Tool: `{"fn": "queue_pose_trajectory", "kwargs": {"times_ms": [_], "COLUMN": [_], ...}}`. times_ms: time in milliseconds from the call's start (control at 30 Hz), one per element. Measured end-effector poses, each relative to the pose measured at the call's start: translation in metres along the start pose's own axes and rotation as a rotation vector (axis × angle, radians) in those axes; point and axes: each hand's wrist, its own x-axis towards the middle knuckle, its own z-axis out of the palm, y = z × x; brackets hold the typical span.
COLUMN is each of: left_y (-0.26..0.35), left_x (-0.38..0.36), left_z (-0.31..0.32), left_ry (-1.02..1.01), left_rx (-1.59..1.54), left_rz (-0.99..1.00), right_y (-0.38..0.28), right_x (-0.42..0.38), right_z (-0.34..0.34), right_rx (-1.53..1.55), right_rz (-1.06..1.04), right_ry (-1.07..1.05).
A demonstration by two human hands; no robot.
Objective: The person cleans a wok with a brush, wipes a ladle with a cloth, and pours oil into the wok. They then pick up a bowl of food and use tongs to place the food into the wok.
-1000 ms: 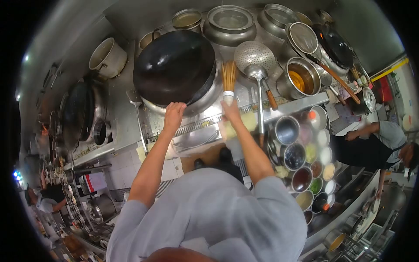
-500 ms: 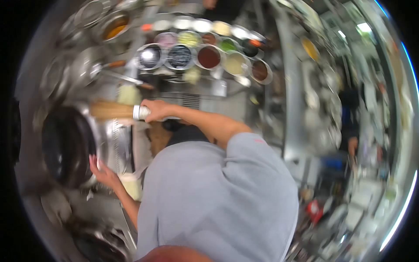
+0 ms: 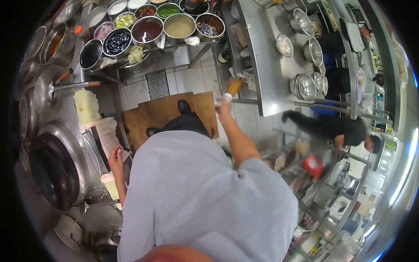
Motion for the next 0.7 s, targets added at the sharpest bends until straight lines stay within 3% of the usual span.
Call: {"fn": "queue_pose_trajectory", "kwargs": {"times_ms": [100, 167, 233, 267, 300, 400, 533, 700], "left_y": [-0.004, -0.007, -0.018, -0.022, -0.020, -0.032, -0.081, -0.132], "left_x": [0.003, -0.007, -0.024, -0.033, -0.042, -0.065, -0.106, -0.138], "left_z": [0.015, 0.037, 0.059, 0.071, 0.085, 0.129, 0.162, 0.169], "left_ry": [0.049, 0.016, -0.064, -0.109, -0.136, -0.193, -0.258, -0.198], "left_rx": [-0.041, -0.079, -0.014, 0.116, 0.130, 0.065, 0.048, -0.152], "left_rz": [-0.045, -0.183, -0.351, -0.269, -0.310, -0.512, -0.658, -0.839], "right_y": [-0.018, -0.038, -0.057, -0.062, -0.054, -0.031, -0.019, -0.058], "right_x": [0.075, 0.131, 0.175, 0.202, 0.241, 0.333, 0.377, 0.382], "right_z": [-0.006, -0.005, -0.018, -0.027, -0.037, -0.081, -0.082, -0.066], "right_rx": [0.182, 0.173, 0.293, 0.404, 0.621, 0.014, -0.104, -0.173], "right_rz": [-0.200, -0.207, -0.103, -0.063, -0.057, 0.207, 0.198, 0.178], "right_ry": [0.324, 0.628, 0.619, 0.623, 0.626, 0.764, 0.648, 0.426]}}
